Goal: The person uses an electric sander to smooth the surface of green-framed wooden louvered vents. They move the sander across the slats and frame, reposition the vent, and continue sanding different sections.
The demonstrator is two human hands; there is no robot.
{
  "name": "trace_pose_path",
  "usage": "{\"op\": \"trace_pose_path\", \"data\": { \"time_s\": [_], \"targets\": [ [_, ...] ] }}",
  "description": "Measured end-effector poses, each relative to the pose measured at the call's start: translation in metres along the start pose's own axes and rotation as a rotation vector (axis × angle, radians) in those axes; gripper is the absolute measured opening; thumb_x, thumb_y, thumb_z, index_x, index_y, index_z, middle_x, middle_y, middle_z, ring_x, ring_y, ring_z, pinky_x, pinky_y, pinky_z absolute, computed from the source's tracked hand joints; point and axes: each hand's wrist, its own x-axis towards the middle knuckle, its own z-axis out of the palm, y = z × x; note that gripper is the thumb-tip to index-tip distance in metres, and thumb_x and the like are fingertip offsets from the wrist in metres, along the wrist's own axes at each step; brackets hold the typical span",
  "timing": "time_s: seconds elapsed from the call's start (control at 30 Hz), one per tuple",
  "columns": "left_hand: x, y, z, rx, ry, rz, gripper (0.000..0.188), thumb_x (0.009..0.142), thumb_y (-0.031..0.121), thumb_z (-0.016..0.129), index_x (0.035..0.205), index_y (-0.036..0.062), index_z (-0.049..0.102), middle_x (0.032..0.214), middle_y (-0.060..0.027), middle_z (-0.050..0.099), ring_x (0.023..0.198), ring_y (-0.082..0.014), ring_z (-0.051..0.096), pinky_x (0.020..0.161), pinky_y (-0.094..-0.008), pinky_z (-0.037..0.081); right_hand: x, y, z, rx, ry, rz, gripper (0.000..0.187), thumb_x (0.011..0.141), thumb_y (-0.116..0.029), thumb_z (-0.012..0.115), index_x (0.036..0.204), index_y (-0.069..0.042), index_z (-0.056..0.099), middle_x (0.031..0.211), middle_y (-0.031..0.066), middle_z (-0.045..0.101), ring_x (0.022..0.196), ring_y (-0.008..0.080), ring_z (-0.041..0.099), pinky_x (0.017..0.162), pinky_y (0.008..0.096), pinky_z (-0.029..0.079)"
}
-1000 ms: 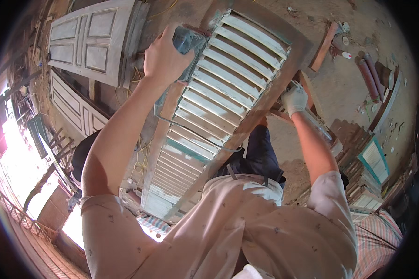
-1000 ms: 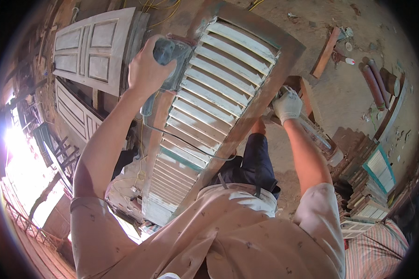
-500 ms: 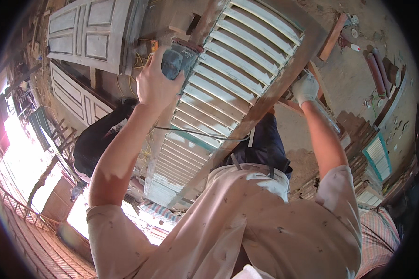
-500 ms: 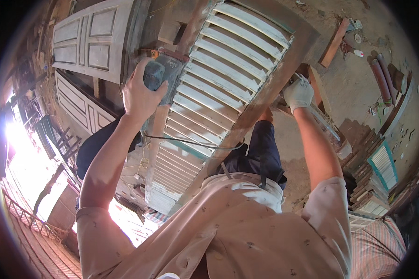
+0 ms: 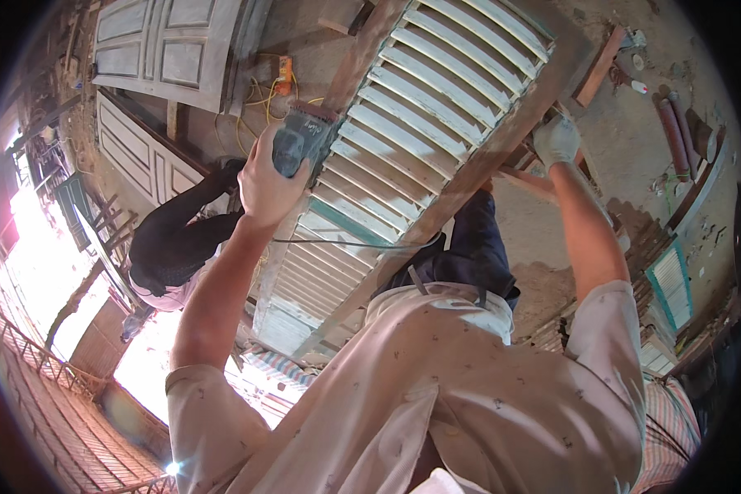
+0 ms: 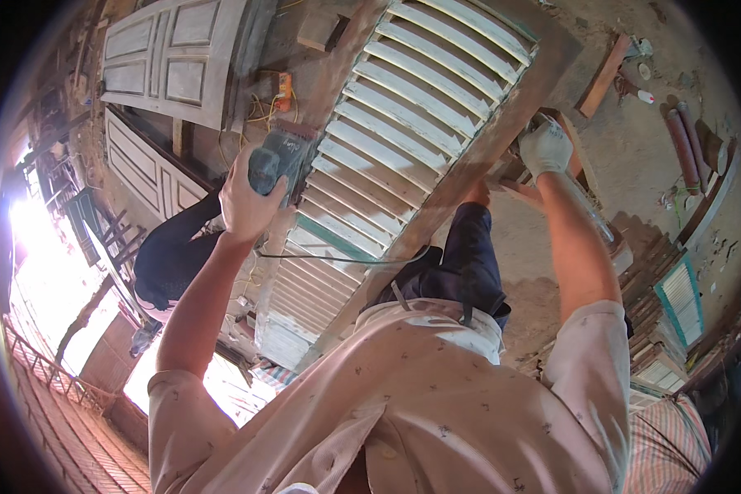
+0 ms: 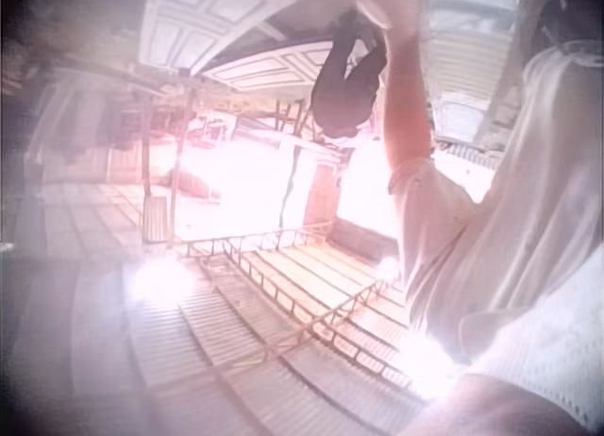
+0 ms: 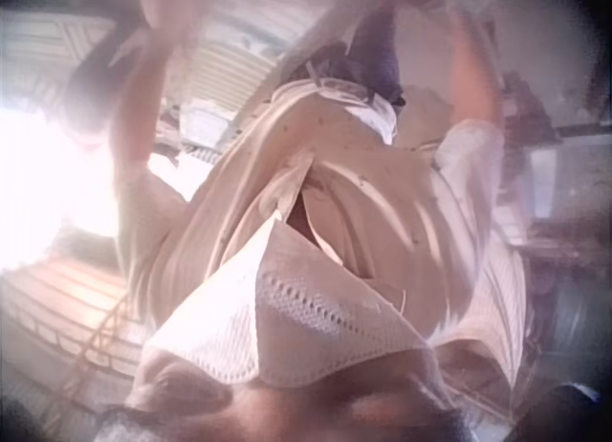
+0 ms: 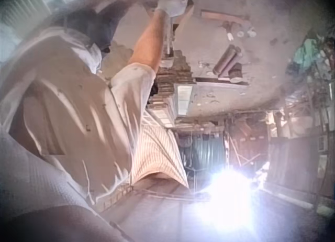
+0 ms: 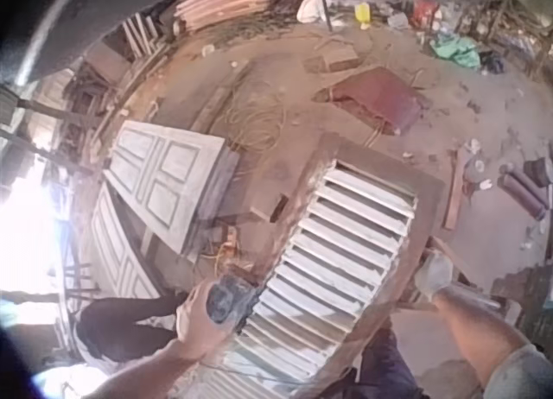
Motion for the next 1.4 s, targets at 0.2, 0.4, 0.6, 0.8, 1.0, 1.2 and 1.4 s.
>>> {"op": "trace_pose_path", "data": {
  "time_s": [0.2,0.4,0.6,0.8,1.0,1.2,1.4],
  "targets": [
    [-0.028,-0.015,0.003,-0.003,-0.018,0.043,0.073,0.076,0.02,0.089,0.143,0.0127,0.061,0.125,-0.0173,0.075,0.109,-0.0407,0.076,0.092,-0.0479,0.063,-0.003,-0.004,0.0,0.039,0.055,-0.002,0.036,0.103,-0.042,0.062,0.125,-0.02,0.08,0.127,0.0107,0.078,0.118,0.0355,0.073,0.097,0.0484,0.058],
    [0.027,0.028,-0.004,-0.034,-0.042,0.047,0.068,0.078,0.019,0.088,0.141,0.0142,0.063,0.121,-0.0166,0.076,0.107,-0.0404,0.076,0.092,-0.0483,0.062,-0.004,-0.008,-0.007,0.024,-0.012,0.014,0.036,0.101,-0.037,0.062,0.127,-0.018,0.079,0.127,0.0127,0.077,0.119,0.0366,0.072,0.098,0.0487,0.058],
    [0.091,0.072,0.002,-0.015,-0.011,0.057,0.067,0.079,0.023,0.089,0.141,0.0177,0.064,0.119,-0.0162,0.078,0.109,-0.0386,0.077,0.094,-0.0482,0.062,-0.003,-0.004,0.002,0.032,-0.036,0.038,0.036,0.1,-0.033,0.063,0.127,-0.015,0.078,0.131,0.0151,0.076,0.12,0.037,0.072,0.099,0.0486,0.058],
    [0.167,0.13,0.003,0.042,-0.013,0.007,0.072,0.076,0.031,0.088,0.143,0.0174,0.064,0.123,-0.016,0.078,0.114,-0.0378,0.076,0.1,-0.0483,0.06,-0.006,-0.014,-0.006,0.057,-0.007,0.015,0.037,0.099,-0.042,0.066,0.122,-0.016,0.08,0.12,0.0153,0.079,0.113,0.0372,0.075,0.093,0.048,0.06],
    [0.225,0.172,0.0,-0.038,0.007,0.058,0.069,0.081,0.036,0.083,0.145,0.0195,0.065,0.123,-0.0238,0.078,0.117,-0.0432,0.074,0.103,-0.0507,0.058,-0.004,-0.006,0.005,0.186,0.133,-0.029,0.04,0.097,-0.047,0.069,0.117,-0.015,0.082,0.119,0.0145,0.08,0.11,0.0362,0.076,0.09,0.048,0.06],
    [0.217,0.168,-0.03,-0.056,0.1,-0.004,0.085,0.073,0.043,0.089,0.15,0.02,0.064,0.13,-0.0181,0.077,0.121,-0.0358,0.074,0.107,-0.0465,0.058,-0.015,-0.025,-0.024,0.337,0.417,0.094,0.028,0.103,-0.028,0.064,0.117,-0.007,0.075,0.116,0.0166,0.076,0.109,0.041,0.072,0.091,0.0504,0.058],
    [0.176,0.201,-0.071,-0.4,0.314,-0.189,0.083,0.071,0.04,0.094,0.145,0.0118,0.068,0.126,-0.012,0.079,0.118,-0.0288,0.075,0.105,-0.0413,0.057,-0.087,-0.174,-0.167,0.758,0.748,-0.573,0.038,0.095,-0.022,0.084,0.124,-0.003,0.068,0.118,0.0142,0.067,0.108,0.0303,0.065,0.091,0.0424,0.054]
  ]
}}
